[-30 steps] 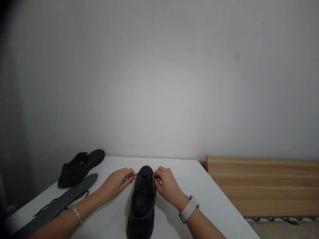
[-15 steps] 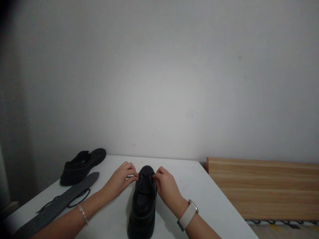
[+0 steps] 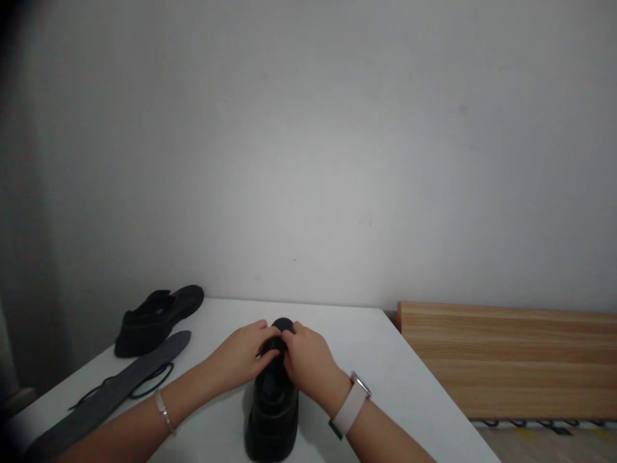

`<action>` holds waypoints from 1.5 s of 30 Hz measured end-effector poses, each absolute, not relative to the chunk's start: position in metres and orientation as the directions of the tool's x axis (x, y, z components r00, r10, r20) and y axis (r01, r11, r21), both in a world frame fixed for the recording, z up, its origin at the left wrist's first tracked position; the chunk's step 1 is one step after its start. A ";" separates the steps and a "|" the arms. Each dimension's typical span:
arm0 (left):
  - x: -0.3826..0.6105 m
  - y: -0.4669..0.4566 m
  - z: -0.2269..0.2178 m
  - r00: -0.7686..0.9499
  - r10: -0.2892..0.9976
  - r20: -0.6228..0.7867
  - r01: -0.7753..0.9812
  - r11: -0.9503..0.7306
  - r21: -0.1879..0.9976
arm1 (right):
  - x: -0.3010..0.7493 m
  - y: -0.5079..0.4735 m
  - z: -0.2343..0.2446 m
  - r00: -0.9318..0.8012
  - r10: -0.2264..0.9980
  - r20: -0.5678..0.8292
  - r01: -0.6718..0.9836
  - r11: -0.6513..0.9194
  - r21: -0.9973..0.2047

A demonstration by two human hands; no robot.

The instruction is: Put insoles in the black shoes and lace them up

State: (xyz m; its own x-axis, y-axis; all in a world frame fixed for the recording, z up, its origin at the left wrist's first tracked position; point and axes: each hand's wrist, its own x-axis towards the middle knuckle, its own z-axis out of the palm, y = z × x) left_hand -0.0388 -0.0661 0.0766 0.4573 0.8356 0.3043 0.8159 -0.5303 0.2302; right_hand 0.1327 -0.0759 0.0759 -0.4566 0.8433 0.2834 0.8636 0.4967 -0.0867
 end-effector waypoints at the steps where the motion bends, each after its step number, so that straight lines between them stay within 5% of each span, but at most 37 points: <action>1: -0.035 -0.066 0.079 0.461 0.841 0.282 0.834 -0.519 0.185 | 0.128 -0.075 0.078 -0.459 0.848 0.265 0.873 0.485 -0.042; 6: -0.021 -0.062 0.088 0.449 0.865 0.222 0.866 -0.483 0.131 | 0.111 -0.071 0.085 -0.461 0.866 0.194 0.887 0.457 0.069; 12: -0.021 -0.059 0.093 0.454 0.855 0.249 0.857 -0.496 0.142 | 0.117 -0.065 0.085 -0.445 0.865 0.232 0.892 0.450 0.032; 16: -0.031 -0.055 0.113 0.399 0.819 0.413 0.819 -0.521 0.242 | 0.130 -0.053 0.100 -0.335 0.803 0.493 0.768 0.536 -0.351; 19: -0.038 -0.052 0.138 0.248 0.748 0.616 0.632 -0.607 0.482 | 0.137 -0.044 0.125 -0.141 0.760 0.635 0.439 0.622 -0.648; 21: -0.040 -0.051 0.151 0.131 0.729 0.672 0.429 -0.653 0.624 | 0.138 -0.041 0.142 -0.046 0.742 0.669 0.228 0.659 -0.716; 25: -0.036 -0.046 0.157 0.090 0.781 0.618 0.188 -0.623 0.759 | 0.134 -0.043 0.158 0.001 0.700 0.715 0.075 0.713 -0.698; 34: -0.018 -0.049 0.141 0.303 0.847 0.436 -0.220 -0.383 0.897 | 0.124 -0.050 0.155 -0.041 0.538 0.842 0.306 0.809 -0.502; 45: -0.024 -0.048 0.139 0.303 0.817 0.490 -0.153 -0.465 0.872 | 0.137 -0.043 0.122 -0.312 0.769 0.558 -0.063 0.569 -0.820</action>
